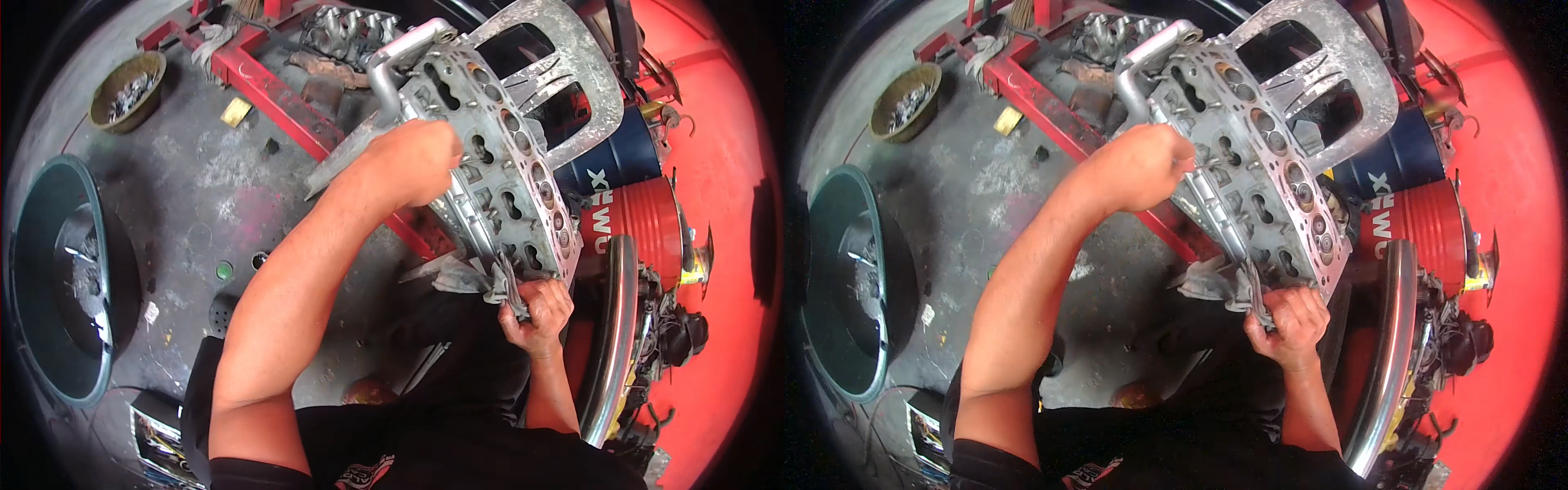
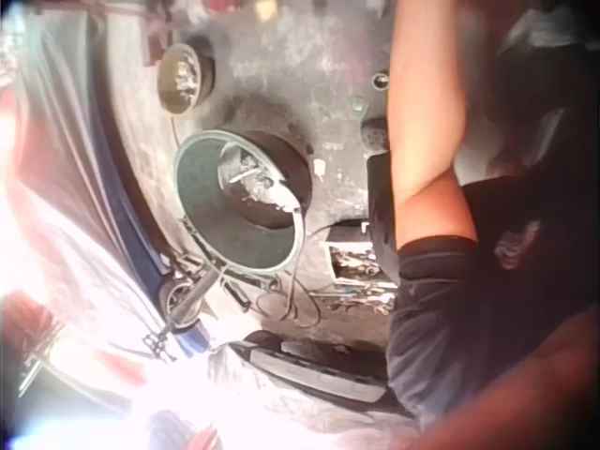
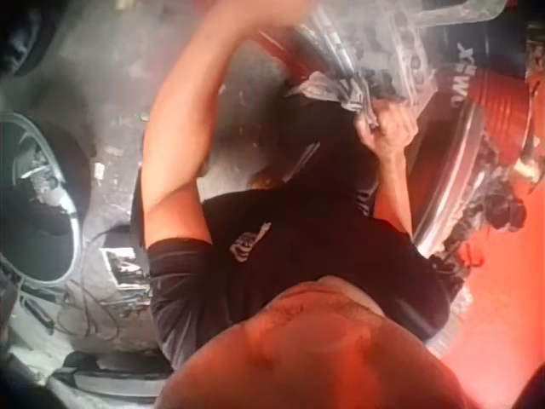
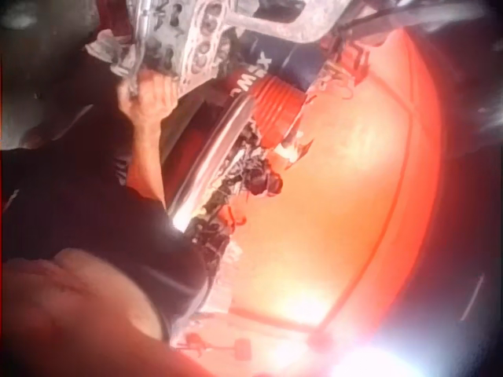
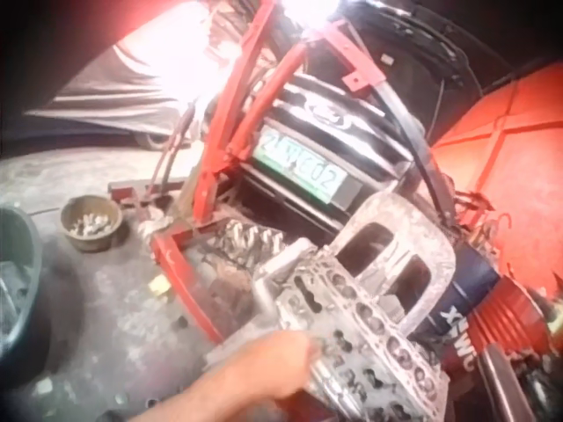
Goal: The person cleans an engine cylinder head by inserting a thin rod into its ports to clear them and wiping the metal surfaces with a cloth.
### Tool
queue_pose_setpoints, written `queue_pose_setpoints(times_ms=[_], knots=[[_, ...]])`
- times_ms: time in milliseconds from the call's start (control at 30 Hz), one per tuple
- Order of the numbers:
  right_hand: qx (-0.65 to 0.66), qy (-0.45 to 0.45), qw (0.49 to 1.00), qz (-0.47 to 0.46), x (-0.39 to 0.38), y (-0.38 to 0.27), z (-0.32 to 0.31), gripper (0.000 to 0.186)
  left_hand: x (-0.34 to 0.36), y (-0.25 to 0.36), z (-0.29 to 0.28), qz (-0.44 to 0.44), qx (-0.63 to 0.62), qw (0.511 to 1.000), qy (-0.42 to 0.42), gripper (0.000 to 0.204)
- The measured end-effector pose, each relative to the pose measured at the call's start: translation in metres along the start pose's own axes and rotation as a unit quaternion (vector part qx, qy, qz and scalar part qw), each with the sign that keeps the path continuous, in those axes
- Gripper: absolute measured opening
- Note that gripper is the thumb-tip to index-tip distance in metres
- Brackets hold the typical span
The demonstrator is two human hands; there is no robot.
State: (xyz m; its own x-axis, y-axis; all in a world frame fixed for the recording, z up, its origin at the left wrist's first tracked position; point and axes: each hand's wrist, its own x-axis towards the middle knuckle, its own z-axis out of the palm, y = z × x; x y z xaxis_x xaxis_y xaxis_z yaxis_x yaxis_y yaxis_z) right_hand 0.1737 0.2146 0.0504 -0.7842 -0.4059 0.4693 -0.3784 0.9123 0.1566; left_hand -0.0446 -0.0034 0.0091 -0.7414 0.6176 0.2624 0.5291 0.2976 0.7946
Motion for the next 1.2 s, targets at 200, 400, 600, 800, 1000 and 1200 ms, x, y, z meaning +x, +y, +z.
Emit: queue_pose_setpoints(times_ms=[200,400,600,800,1000,1200], knots=[[-0.006,0.013,1.000,0.001,-0.002,0.003,-0.003,0.028,-0.014,0.024,0.008,0.022,0.160,0.987,-0.017,0.019],[-0.007,0.019,1.000,0.008,-0.003,0.002,-0.002,0.028,-0.008,0.003,0.004,0.043,0.171,0.984,-0.006,0.017],[-0.005,0.008,1.000,0.015,-0.002,0.002,-0.002,0.027,-0.014,-0.005,0.004,0.042,0.192,0.980,0.016,0.015],[-0.016,0.008,1.000,0.011,0.001,0.000,-0.002,0.028,-0.024,0.004,0.017,0.074,0.151,0.986,0.003,0.014],[-0.018,0.006,1.000,0.012,-0.001,-0.003,-0.001,0.026,-0.015,0.003,0.017,0.044,0.154,0.987,-0.022,0.020],[-0.007,0.021,0.999,0.034,-0.008,0.002,-0.006,0.025,-0.004,0.011,0.028,0.025,0.205,0.978,-0.010,0.020]])
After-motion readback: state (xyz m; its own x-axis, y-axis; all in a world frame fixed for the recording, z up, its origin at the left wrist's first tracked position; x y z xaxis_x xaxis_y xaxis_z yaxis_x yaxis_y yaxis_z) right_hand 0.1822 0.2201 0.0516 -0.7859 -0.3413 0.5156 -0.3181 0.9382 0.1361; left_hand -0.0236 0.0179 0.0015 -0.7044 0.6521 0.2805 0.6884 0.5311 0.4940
